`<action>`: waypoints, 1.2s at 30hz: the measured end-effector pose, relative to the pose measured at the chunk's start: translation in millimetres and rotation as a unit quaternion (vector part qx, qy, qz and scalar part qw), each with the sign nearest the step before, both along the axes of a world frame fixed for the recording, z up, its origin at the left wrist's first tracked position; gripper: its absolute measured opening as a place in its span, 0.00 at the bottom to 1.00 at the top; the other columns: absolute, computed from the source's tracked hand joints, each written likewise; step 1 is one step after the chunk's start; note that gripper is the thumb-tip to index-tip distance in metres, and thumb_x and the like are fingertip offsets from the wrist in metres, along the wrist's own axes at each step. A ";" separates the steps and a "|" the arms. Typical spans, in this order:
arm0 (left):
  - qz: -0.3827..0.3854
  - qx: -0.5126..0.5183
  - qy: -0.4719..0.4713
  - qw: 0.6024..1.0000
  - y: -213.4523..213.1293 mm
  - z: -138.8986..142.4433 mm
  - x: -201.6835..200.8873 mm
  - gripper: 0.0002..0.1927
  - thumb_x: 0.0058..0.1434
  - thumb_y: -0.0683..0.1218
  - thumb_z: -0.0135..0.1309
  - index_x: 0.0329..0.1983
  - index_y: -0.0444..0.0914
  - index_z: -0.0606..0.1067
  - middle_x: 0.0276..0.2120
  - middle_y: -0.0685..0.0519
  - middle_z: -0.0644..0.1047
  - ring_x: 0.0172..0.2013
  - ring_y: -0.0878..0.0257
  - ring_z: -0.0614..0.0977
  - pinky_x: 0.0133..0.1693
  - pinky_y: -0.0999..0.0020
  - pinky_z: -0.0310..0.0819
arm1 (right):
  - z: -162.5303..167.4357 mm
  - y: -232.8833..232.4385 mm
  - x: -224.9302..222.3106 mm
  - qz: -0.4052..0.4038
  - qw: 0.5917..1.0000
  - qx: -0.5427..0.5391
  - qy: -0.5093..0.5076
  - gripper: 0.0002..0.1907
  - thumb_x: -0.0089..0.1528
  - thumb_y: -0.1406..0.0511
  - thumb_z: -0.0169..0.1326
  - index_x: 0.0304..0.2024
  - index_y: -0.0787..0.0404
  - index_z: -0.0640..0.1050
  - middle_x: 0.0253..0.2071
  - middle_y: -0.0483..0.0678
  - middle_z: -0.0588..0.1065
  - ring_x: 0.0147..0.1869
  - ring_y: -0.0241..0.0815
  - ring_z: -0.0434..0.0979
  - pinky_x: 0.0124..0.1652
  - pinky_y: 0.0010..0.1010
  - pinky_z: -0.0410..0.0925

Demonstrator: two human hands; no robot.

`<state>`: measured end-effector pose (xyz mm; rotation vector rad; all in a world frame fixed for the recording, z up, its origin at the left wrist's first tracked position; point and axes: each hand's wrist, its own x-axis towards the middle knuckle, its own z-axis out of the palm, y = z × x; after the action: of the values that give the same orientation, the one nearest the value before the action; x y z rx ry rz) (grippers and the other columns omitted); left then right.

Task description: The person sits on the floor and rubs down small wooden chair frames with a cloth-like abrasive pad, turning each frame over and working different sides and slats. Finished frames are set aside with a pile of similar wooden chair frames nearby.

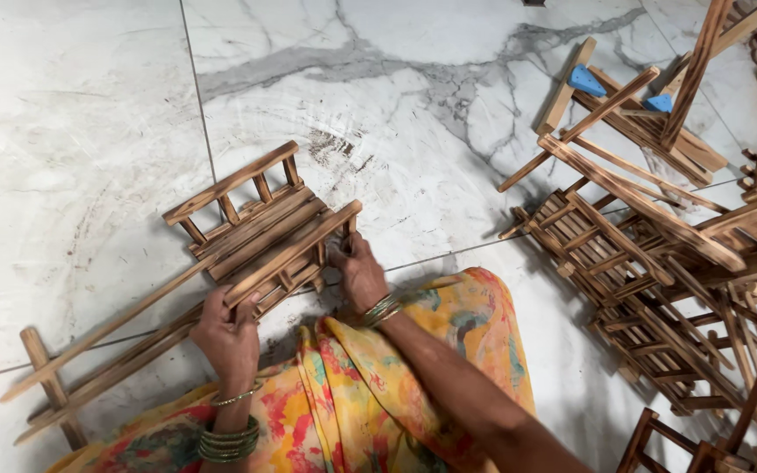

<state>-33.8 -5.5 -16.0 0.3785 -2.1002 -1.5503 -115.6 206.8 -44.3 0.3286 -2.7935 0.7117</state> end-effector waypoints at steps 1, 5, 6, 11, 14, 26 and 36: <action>-0.005 0.001 -0.010 1.000 1.1 -1.5 -0.5 0.12 0.61 0.37 0.65 0.46 0.30 0.77 0.24 0.48 0.79 0.24 0.69 0.75 0.26 0.73 0.66 | -6.1 3.7 1.0 0.020 0.998 0.002 -0.053 0.16 0.64 0.67 0.46 0.49 0.55 0.82 0.55 0.55 0.71 0.56 0.56 0.73 0.45 0.47 0.74; 0.001 -0.033 0.001 0.999 4.3 -3.3 -3.0 0.10 0.61 0.36 0.62 0.46 0.33 0.78 0.29 0.50 0.82 0.26 0.72 0.81 0.24 0.76 0.74 | -15.1 8.9 0.2 -0.039 0.992 -0.113 0.031 0.20 0.65 0.68 0.49 0.60 0.63 0.75 0.57 0.58 0.71 0.57 0.59 0.73 0.52 0.47 0.72; -0.007 -0.012 0.004 1.000 5.6 -2.6 -2.2 0.10 0.61 0.36 0.62 0.46 0.33 0.78 0.29 0.50 0.82 0.26 0.72 0.81 0.26 0.76 0.74 | -12.1 8.9 0.8 -0.007 0.998 -0.059 0.018 0.17 0.61 0.68 0.51 0.52 0.59 0.80 0.53 0.57 0.72 0.55 0.58 0.74 0.49 0.47 0.72; -0.008 0.006 0.000 1.000 8.6 6.0 1.8 0.10 0.59 0.36 0.64 0.43 0.31 0.76 0.23 0.48 0.79 0.23 0.70 0.75 0.26 0.73 0.68 | 22.9 -2.6 9.1 -0.041 0.999 -0.006 0.030 0.16 0.56 0.70 0.57 0.47 0.59 0.83 0.45 0.59 0.73 0.46 0.60 0.76 0.40 0.48 0.72; -0.021 -0.005 0.044 0.999 6.4 9.0 0.8 0.10 0.61 0.37 0.64 0.42 0.31 0.75 0.26 0.48 0.80 0.27 0.71 0.76 0.29 0.74 0.71 | 41.0 -7.7 20.9 -0.022 0.997 -0.067 -0.016 0.19 0.52 0.70 0.59 0.47 0.61 0.82 0.40 0.61 0.72 0.39 0.60 0.77 0.39 0.48 0.72; -0.033 -0.039 -0.052 0.997 11.3 1.3 -4.2 0.14 0.58 0.43 0.67 0.45 0.35 0.77 0.20 0.42 0.75 0.19 0.54 0.73 0.25 0.60 0.67 | 13.4 -30.3 40.6 0.035 0.990 -0.136 0.004 0.18 0.55 0.72 0.57 0.48 0.65 0.80 0.43 0.60 0.75 0.45 0.63 0.77 0.45 0.48 0.72; 0.020 -0.473 -0.114 0.874 -143.2 67.2 41.4 0.29 0.54 0.51 0.60 0.60 0.42 0.72 0.59 0.40 0.71 0.64 0.42 0.68 0.65 0.36 0.50 | -24.8 -11.6 29.3 0.086 0.990 -0.115 -0.016 0.14 0.56 0.70 0.59 0.45 0.64 0.80 0.46 0.62 0.78 0.49 0.64 0.79 0.48 0.47 0.74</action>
<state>7.5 -148.7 51.2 0.2342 -2.6970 -0.3121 -86.2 195.1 -69.1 0.5214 -2.6975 1.0742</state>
